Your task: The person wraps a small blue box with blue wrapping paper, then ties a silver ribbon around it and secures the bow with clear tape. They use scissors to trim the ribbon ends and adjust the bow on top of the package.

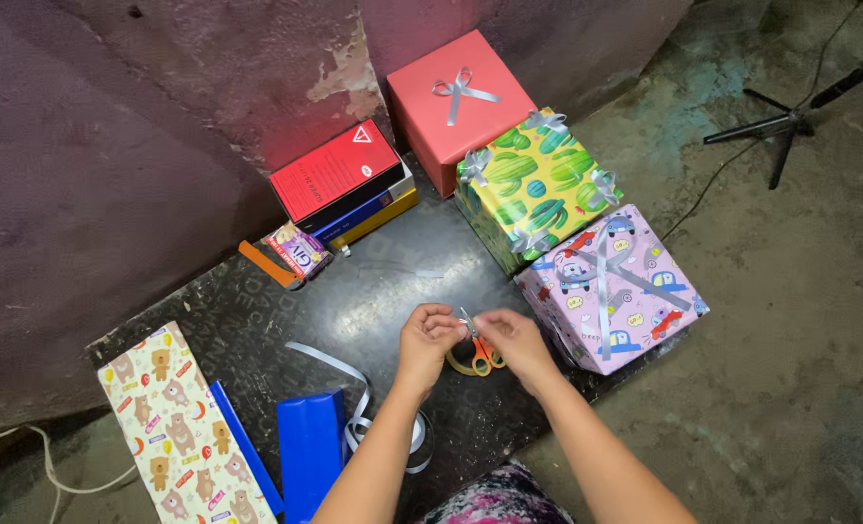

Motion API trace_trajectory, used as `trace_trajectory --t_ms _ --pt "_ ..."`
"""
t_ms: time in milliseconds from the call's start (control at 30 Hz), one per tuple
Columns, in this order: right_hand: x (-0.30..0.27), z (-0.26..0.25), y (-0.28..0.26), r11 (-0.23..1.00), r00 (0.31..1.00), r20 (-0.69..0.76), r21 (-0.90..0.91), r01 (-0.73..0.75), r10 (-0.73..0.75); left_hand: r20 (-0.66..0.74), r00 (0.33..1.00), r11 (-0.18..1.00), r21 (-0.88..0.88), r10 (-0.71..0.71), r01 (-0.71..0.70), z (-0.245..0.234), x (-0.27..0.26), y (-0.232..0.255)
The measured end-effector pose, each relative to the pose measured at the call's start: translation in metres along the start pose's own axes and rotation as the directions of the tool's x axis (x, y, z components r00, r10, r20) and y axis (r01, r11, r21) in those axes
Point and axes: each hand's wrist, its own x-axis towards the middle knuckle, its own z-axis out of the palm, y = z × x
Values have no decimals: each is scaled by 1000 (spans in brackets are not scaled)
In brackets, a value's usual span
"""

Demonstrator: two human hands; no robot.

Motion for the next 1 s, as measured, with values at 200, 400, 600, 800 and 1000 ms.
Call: trace_trajectory --t_ms 200,400,600,800,1000 --pt "-28 15 -66 962 964 96 -93 255 -246 18 999 999 -26 32 -31 5 -17 23" --pt "-45 47 -87 806 877 33 -380 454 -479 -63 997 999 -14 35 -36 -1 -32 36" --pt "-58 76 -96 728 795 10 -396 560 -607 -126 991 997 63 43 -35 -15 -39 44" --pt "-71 109 -107 650 740 84 -419 634 -668 -198 979 987 158 49 -18 -47 -55 63" --pt "-75 164 -107 632 727 217 -375 678 -652 -369 913 943 330 170 -43 -92 -84 73"
